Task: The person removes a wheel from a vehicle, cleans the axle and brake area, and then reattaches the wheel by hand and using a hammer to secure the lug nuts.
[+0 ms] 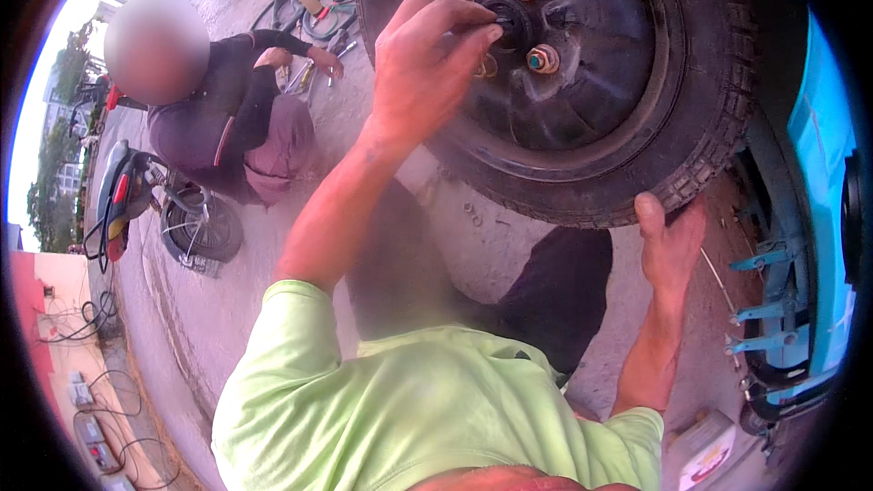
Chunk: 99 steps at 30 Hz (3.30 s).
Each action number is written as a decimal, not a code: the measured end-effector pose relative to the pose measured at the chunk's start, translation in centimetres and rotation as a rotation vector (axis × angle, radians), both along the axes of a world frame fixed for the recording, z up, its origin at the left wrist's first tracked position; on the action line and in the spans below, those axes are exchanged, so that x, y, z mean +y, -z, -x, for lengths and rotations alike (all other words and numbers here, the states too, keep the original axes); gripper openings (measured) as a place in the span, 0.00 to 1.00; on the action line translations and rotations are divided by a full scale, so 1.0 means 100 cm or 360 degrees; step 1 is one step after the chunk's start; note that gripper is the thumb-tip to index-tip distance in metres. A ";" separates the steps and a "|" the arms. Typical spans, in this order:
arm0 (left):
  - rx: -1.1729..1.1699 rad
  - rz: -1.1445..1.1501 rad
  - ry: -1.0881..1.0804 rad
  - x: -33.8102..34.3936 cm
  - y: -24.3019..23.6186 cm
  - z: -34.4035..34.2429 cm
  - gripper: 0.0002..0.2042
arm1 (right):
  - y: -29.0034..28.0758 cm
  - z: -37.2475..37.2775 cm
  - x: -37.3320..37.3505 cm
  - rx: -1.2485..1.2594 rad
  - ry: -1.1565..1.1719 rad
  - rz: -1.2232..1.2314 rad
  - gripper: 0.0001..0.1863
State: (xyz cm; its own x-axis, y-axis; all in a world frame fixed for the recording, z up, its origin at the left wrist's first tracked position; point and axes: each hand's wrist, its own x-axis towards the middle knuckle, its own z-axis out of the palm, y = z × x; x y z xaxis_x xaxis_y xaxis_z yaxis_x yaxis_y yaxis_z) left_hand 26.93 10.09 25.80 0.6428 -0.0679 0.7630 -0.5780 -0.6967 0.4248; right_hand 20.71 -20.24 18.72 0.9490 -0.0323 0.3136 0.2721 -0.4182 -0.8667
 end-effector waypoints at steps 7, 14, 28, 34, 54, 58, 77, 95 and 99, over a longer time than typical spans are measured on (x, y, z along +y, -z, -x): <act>-0.0169 -0.0324 -0.0292 -0.015 0.001 -0.001 0.07 | 0.001 -0.003 -0.004 0.0030 -0.0113 -0.0136 0.51; -0.0083 -0.0627 -0.0389 -0.018 -0.011 0.002 0.07 | -0.001 -0.006 -0.007 0.0063 -0.0187 -0.0235 0.48; 0.0333 -0.0897 -0.0670 -0.032 -0.038 0.001 0.11 | -0.006 -0.008 -0.015 0.0217 -0.0368 -0.0470 0.40; 0.0317 -0.0846 -0.0550 -0.032 -0.037 0.001 0.11 | 0.000 -0.008 -0.016 0.0076 -0.0365 -0.0447 0.40; 0.0728 0.1704 0.0053 0.083 0.025 0.031 0.16 | 0.008 -0.011 -0.024 0.0353 -0.0416 -0.0469 0.50; 0.0663 0.1891 -0.0183 0.101 0.068 0.026 0.17 | 0.022 0.015 -0.036 0.0268 -0.0131 -0.0363 0.50; 0.1307 0.2725 0.0881 0.139 0.131 -0.066 0.27 | -0.018 -0.047 -0.037 -0.0050 0.0234 0.0101 0.56; 0.1217 0.2738 0.0557 0.129 0.119 -0.068 0.25 | 0.023 -0.068 -0.074 -0.0197 0.0000 -0.0758 0.59; 0.1160 0.2606 0.0661 0.152 0.145 -0.082 0.25 | 0.014 -0.062 -0.059 -0.0147 0.0051 -0.0329 0.59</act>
